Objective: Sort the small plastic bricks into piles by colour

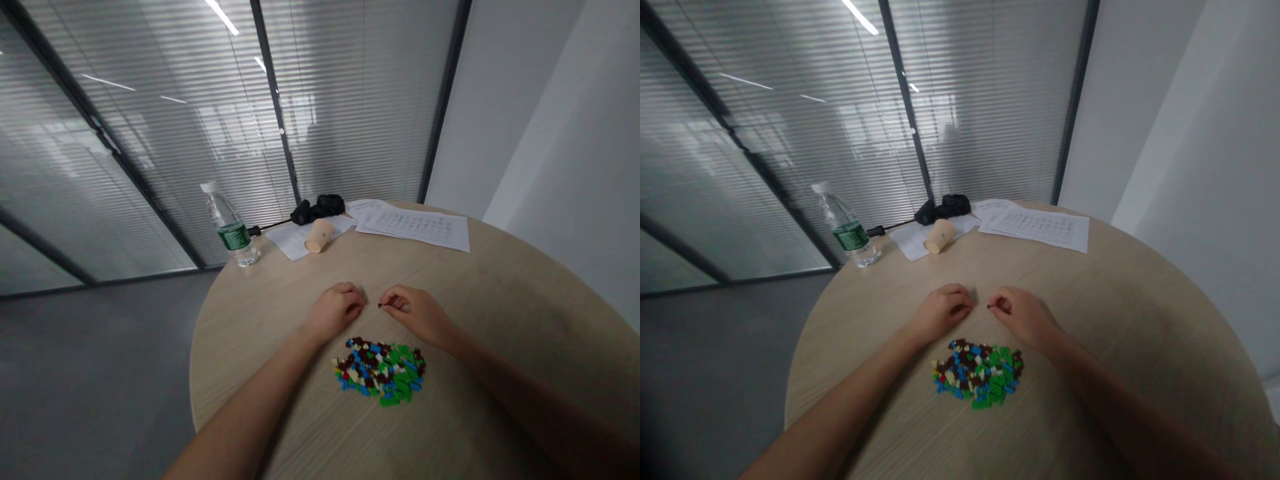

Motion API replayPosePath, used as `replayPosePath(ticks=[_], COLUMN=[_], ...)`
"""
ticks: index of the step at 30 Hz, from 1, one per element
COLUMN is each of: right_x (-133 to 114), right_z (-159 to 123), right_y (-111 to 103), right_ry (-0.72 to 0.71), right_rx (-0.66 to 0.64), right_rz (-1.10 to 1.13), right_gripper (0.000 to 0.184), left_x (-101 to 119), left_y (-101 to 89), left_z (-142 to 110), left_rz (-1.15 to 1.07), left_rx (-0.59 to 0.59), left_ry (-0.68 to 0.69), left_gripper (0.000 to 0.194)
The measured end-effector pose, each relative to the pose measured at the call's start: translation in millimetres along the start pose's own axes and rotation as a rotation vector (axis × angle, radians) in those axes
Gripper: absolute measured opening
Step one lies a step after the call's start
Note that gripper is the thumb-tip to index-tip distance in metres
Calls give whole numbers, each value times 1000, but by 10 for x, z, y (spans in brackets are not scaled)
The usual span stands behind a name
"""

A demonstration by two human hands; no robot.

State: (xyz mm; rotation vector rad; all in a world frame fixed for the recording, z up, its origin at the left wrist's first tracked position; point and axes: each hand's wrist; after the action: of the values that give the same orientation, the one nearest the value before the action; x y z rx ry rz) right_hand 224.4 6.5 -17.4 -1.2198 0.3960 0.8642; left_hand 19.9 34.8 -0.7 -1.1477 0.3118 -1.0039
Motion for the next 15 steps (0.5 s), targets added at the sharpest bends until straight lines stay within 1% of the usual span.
replayPosePath(ticks=[8,11,15], right_x=[11,2,-44], right_z=[21,13,-9], right_y=[-8,-24,-26], right_ry=[-73,-47,-2], right_rx=[41,75,45], right_rz=[-4,-47,-61], right_gripper=[3,4,4], left_x=[-10,-15,4], left_y=[-13,-13,-42], left_z=[-10,-11,-8], left_rz=[-17,-15,-18], left_rx=[-4,-2,-5], left_ry=[-20,-22,-24], left_gripper=[15,14,14])
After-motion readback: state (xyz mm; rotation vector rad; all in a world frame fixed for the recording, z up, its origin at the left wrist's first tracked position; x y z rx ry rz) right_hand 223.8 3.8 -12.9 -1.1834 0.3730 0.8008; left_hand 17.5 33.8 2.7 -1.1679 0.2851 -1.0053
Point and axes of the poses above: each hand's wrist, its own z-axis towards the middle knuckle, its own y-axis out of the palm, x = y × z, and after that the axes turned 5 degrees about x, right-handed
